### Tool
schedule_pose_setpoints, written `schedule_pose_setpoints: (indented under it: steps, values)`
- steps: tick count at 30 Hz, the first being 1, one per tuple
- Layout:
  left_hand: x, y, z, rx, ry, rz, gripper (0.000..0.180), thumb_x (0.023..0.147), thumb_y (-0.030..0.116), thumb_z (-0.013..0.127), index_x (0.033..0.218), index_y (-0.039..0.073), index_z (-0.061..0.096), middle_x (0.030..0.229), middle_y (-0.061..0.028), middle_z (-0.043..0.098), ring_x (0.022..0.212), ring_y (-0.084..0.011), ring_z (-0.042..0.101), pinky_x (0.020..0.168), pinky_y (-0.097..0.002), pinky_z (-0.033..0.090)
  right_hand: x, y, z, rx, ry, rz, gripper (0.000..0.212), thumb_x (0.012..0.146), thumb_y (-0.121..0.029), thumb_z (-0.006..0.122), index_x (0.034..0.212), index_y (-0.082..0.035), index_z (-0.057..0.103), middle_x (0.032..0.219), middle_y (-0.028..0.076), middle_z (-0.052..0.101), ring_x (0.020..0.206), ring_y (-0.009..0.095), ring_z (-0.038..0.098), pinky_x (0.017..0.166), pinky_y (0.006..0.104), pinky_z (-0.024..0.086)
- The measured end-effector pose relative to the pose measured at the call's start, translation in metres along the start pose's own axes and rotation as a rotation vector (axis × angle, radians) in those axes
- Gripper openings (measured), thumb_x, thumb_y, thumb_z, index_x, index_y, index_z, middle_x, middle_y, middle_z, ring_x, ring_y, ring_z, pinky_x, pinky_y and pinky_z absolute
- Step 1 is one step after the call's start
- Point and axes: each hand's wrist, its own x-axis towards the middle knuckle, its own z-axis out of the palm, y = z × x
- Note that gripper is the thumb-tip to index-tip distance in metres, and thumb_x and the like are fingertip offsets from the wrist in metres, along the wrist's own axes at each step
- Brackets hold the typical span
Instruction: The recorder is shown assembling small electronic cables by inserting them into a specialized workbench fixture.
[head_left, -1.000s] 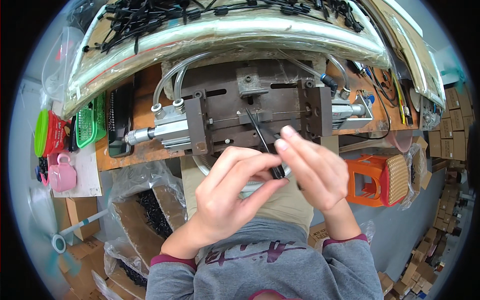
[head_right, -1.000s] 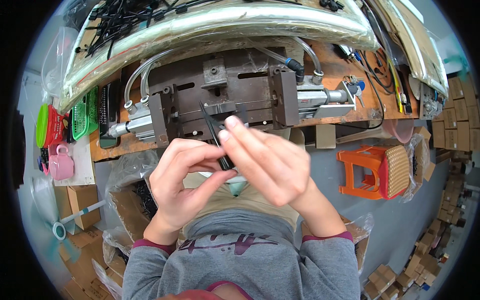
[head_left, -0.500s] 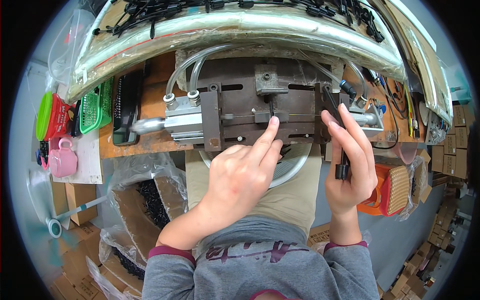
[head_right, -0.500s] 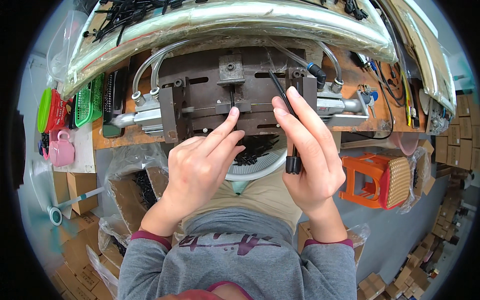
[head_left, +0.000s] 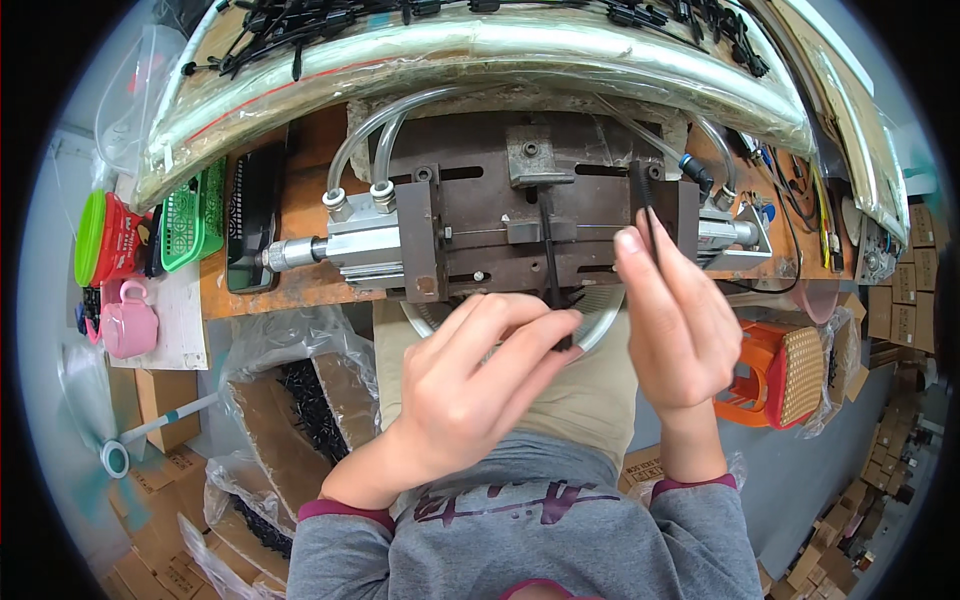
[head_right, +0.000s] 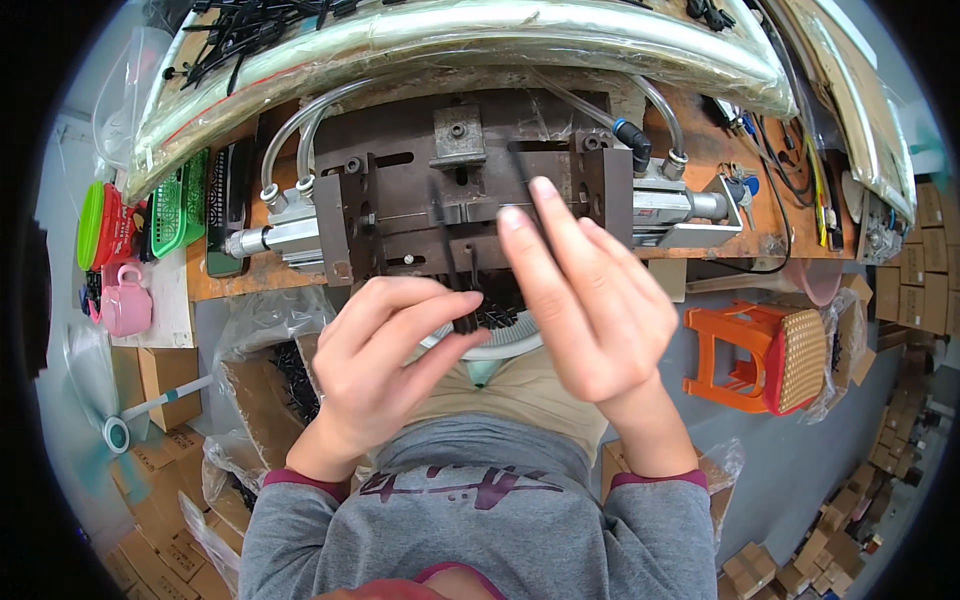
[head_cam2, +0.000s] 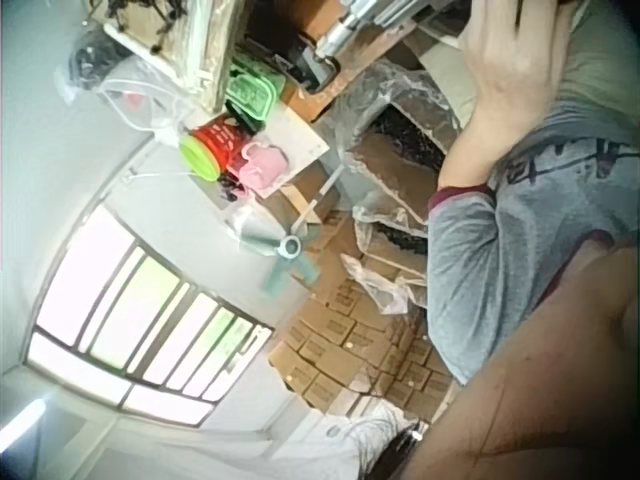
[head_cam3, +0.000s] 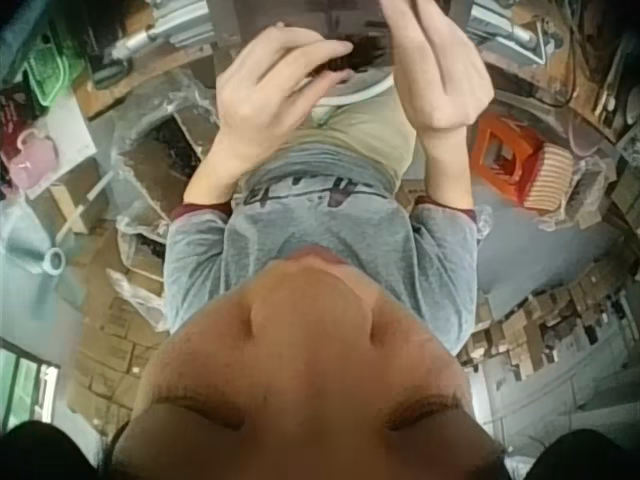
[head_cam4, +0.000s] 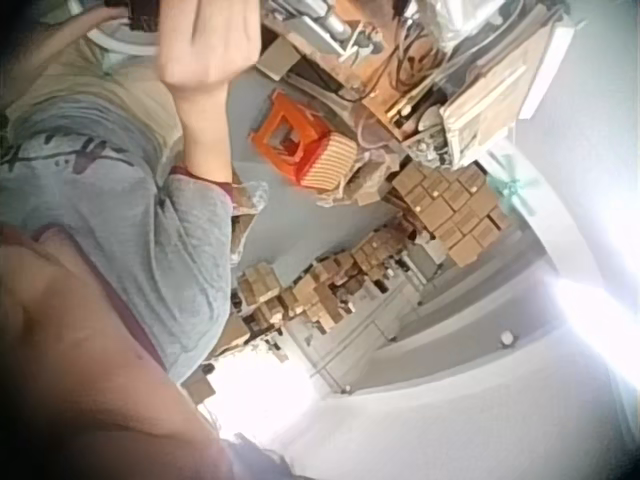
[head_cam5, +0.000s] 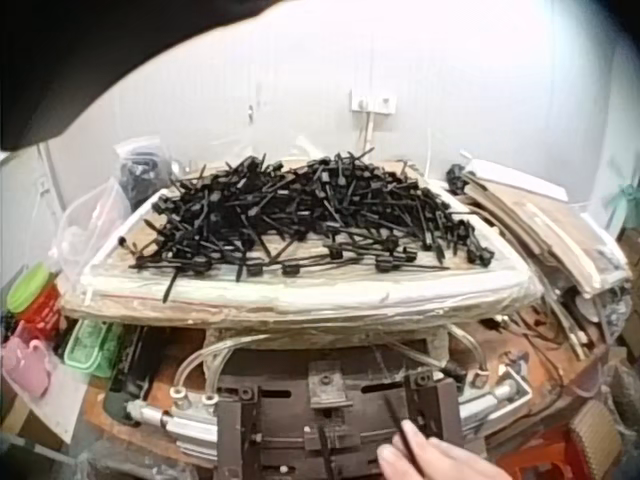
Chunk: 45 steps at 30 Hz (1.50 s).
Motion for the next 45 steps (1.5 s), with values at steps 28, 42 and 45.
schedule_pose_setpoints:
  steps: [28, 42, 45]
  values:
    - [0.163, -0.069, -0.047, 0.663, 0.175, 0.259, 0.013, 0.081, 0.010, 0.072, 0.093, 0.008, 0.075, 0.088, -0.0099, 0.073, 0.090, -0.0281, 0.069, 0.080, -0.0400, 0.054, -0.017, -0.017, -0.002, 0.403, -0.276, 0.238, 0.026, 0.074, -0.004, 0.079, 0.097, -0.002, 0.067, 0.128, 0.019, 0.063, 0.096, 0.025, 0.071, 0.070, 0.0335, 0.060]
    - [0.144, -0.037, -0.069, 0.119, 0.019, 0.002, 0.020, 0.083, 0.005, 0.077, 0.102, 0.000, 0.075, 0.096, -0.0028, 0.065, 0.083, -0.0081, 0.068, 0.068, -0.0203, 0.054, -0.001, -0.023, 0.008, 0.107, -0.447, 0.049, 0.026, 0.070, -0.012, 0.077, 0.091, -0.004, 0.065, 0.124, 0.019, 0.068, 0.061, 0.017, 0.065, 0.057, 0.0293, 0.053]
    - [0.120, -0.023, -0.070, -0.058, 0.007, -0.046, 0.022, 0.078, -0.001, 0.082, 0.098, -0.002, 0.075, 0.099, -0.0036, 0.063, 0.087, -0.0090, 0.067, 0.066, -0.0179, 0.056, 0.016, -0.010, 0.000, 0.214, -0.457, 0.056, 0.029, 0.072, -0.014, 0.078, 0.095, -0.004, 0.063, 0.117, 0.017, 0.069, 0.063, 0.021, 0.067, 0.059, 0.0325, 0.054]
